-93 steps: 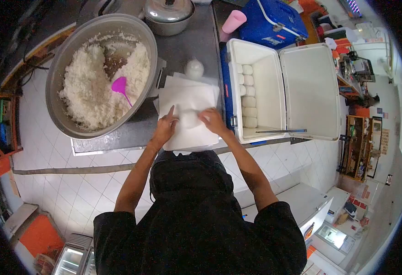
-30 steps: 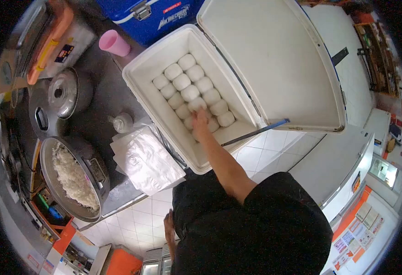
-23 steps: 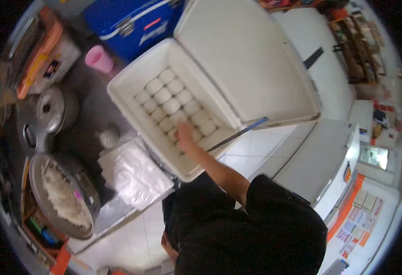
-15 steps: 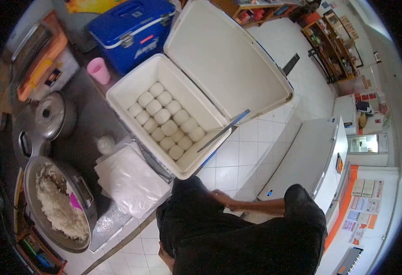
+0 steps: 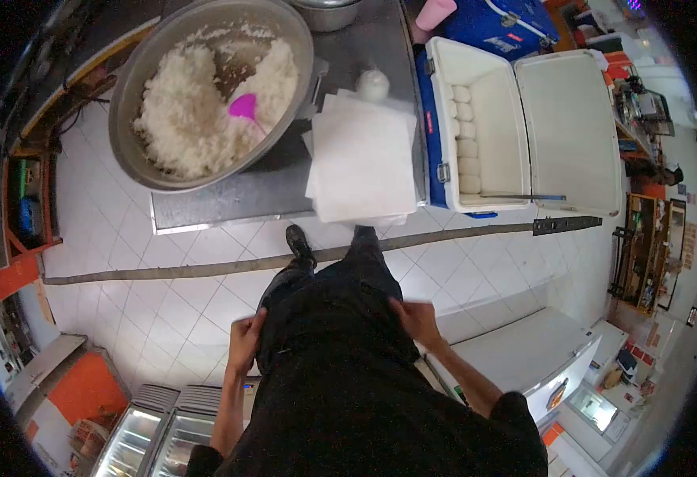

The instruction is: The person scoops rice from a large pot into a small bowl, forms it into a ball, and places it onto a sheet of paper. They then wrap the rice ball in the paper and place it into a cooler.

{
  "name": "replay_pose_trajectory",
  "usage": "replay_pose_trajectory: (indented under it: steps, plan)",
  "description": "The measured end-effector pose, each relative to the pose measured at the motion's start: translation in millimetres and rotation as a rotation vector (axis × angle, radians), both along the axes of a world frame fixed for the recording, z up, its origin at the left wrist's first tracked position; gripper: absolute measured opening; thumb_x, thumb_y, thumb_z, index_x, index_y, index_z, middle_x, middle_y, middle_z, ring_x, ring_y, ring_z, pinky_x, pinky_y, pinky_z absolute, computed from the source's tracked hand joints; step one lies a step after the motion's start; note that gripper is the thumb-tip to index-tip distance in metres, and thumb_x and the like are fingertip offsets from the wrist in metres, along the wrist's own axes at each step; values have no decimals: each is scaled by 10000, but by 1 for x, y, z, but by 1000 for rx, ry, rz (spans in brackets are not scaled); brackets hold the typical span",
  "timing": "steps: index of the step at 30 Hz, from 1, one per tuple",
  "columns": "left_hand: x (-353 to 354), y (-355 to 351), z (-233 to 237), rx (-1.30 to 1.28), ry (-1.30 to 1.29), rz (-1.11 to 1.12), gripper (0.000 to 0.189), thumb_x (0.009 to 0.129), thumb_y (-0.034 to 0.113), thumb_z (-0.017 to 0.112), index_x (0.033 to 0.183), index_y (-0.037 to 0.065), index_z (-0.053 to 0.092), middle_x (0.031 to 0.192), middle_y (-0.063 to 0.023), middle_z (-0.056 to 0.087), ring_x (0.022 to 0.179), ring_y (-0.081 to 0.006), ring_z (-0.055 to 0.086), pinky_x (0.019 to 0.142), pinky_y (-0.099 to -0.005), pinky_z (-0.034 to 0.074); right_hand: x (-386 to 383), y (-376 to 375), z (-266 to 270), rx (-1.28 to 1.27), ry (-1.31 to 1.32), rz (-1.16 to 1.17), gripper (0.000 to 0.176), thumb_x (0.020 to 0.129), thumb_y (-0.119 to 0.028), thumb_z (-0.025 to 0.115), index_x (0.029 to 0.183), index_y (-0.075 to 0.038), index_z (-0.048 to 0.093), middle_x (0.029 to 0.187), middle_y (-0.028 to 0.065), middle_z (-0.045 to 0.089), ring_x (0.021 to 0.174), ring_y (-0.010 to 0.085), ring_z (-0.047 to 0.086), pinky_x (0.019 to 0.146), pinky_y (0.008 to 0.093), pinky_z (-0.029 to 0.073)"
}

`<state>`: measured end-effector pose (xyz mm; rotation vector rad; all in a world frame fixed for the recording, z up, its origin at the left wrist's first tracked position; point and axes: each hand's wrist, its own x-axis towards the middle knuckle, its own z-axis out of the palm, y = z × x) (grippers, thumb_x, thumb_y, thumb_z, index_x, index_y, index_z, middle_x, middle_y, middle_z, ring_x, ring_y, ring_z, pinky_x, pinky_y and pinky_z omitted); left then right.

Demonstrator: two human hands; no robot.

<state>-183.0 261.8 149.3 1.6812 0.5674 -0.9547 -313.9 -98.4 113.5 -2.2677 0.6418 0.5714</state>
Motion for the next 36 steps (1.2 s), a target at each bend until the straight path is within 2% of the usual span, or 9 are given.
replay_pose_trajectory:
  steps: [2, 7, 17, 21, 23, 25, 27, 31, 36]
  plan:
    - [11, 15, -20, -19, -106, -21, 389, 959, 320, 624, 706, 25, 641, 650, 34, 550, 573, -41, 437, 502, -231, 333, 59, 42, -19, 472, -336, -155, 377, 884, -386, 695, 1052, -50, 667, 1003, 132, 690, 846, 280, 673, 761, 411, 533]
    - [24, 36, -21, -159, 109, 156, 307, 940, 258, 648, 836, -31, 662, 696, -10, 638, 561, -79, 548, 502, -259, 433, 157, 99, -62, 848, -40, 565, 437, 862, -253, 724, 1232, -37, 635, 1244, 146, 626, 1141, 251, 575, 963, 332, 440]
    - [4, 89, -47, -372, 227, 592, 263, 925, 224, 652, 875, -33, 686, 738, -47, 666, 624, -125, 594, 541, -264, 449, 211, 113, -21, 696, -87, 882, 332, 789, -257, 787, 1077, -100, 735, 899, 94, 721, 842, 202, 651, 755, 324, 496]
    - [41, 146, -113, 32, -220, 233, 374, 943, 291, 653, 679, 26, 663, 621, 54, 559, 584, -41, 435, 529, -248, 350, 263, 56, -53, 609, -298, 416, 132, 822, -183, 757, 873, -63, 733, 861, 60, 721, 808, 149, 650, 701, 340, 493]
    - [84, 123, -85, 106, -332, 200, 445, 953, 304, 637, 641, -13, 616, 591, 37, 532, 585, -38, 414, 515, -261, 338, 332, -16, -81, -26, -779, 278, 147, 807, -154, 747, 921, -65, 722, 918, 91, 725, 838, 225, 676, 741, 325, 492]
    - [63, 140, -182, 521, -725, -283, 405, 922, 313, 628, 690, -19, 651, 660, -191, 641, 578, -332, 613, 573, -420, 469, 404, -71, -76, -558, -953, 113, 328, 746, -196, 790, 1032, -67, 695, 991, 127, 698, 931, 269, 642, 814, 378, 471]
    - [55, 132, -164, 612, -627, -456, 332, 867, 321, 671, 706, 30, 681, 729, -218, 648, 707, -432, 616, 663, -497, 500, 457, -112, -100, -870, -875, 77, 708, 702, -384, 821, 1285, -96, 541, 1081, 141, 644, 1045, 334, 581, 969, 499, 386]
    - [105, 150, -116, 651, -380, -681, 274, 802, 321, 750, 953, 97, 700, 725, -147, 693, 757, -343, 688, 673, -438, 533, 497, -141, -135, -399, -517, 42, 716, 691, -468, 815, 1233, -54, 597, 1122, 250, 637, 1108, 391, 590, 976, 437, 435]
    - [194, 60, 44, -162, -281, -86, 369, 889, 314, 706, 1115, 33, 631, 895, -79, 667, 799, -198, 666, 662, -294, 534, 442, -112, -74, -274, -782, -442, 508, 865, -344, 697, 1219, 1, 581, 1199, 190, 622, 1143, 334, 589, 996, 415, 446]
